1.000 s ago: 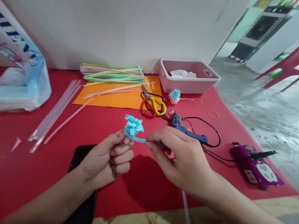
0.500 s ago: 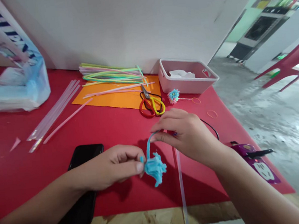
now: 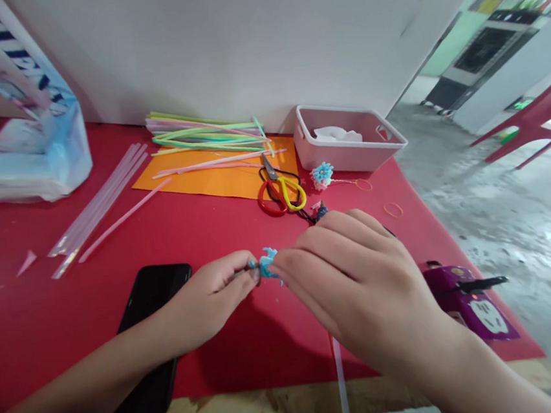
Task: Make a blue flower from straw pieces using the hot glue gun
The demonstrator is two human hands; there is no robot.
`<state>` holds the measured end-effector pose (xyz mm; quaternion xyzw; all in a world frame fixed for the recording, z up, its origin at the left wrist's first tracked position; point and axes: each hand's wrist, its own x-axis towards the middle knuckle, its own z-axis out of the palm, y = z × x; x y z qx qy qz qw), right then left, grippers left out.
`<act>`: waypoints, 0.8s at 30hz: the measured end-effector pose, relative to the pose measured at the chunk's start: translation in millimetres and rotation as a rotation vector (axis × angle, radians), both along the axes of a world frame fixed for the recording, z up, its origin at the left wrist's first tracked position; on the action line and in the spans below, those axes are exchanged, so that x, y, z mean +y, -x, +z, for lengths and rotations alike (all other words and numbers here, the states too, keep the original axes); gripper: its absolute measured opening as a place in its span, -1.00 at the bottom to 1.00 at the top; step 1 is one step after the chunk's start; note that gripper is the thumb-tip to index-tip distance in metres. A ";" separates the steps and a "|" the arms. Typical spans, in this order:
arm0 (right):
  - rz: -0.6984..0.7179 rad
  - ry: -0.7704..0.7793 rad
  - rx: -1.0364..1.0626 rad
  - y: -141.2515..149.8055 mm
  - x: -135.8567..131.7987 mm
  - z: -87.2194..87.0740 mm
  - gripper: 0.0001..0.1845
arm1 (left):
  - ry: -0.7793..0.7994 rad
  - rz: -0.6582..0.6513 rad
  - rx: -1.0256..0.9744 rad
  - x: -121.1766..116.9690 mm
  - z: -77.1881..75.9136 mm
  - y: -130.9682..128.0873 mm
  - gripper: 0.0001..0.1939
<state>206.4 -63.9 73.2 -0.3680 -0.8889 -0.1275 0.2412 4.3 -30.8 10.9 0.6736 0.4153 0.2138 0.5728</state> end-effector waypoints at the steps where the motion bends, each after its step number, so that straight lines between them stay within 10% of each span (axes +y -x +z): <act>1: -0.006 -0.004 0.010 1.2 -2.0 -0.9 -0.91 | 0.013 0.019 -0.015 0.0 0.2 -0.7 -0.79; 13: -0.054 0.000 0.150 15.6 -15.9 -18.4 -0.89 | 0.329 0.243 -0.471 2.0 -0.4 -2.0 -0.76; 24: -0.150 0.087 0.283 15.5 -14.0 -24.0 -0.91 | 0.778 0.155 -0.863 2.8 11.8 2.7 -0.78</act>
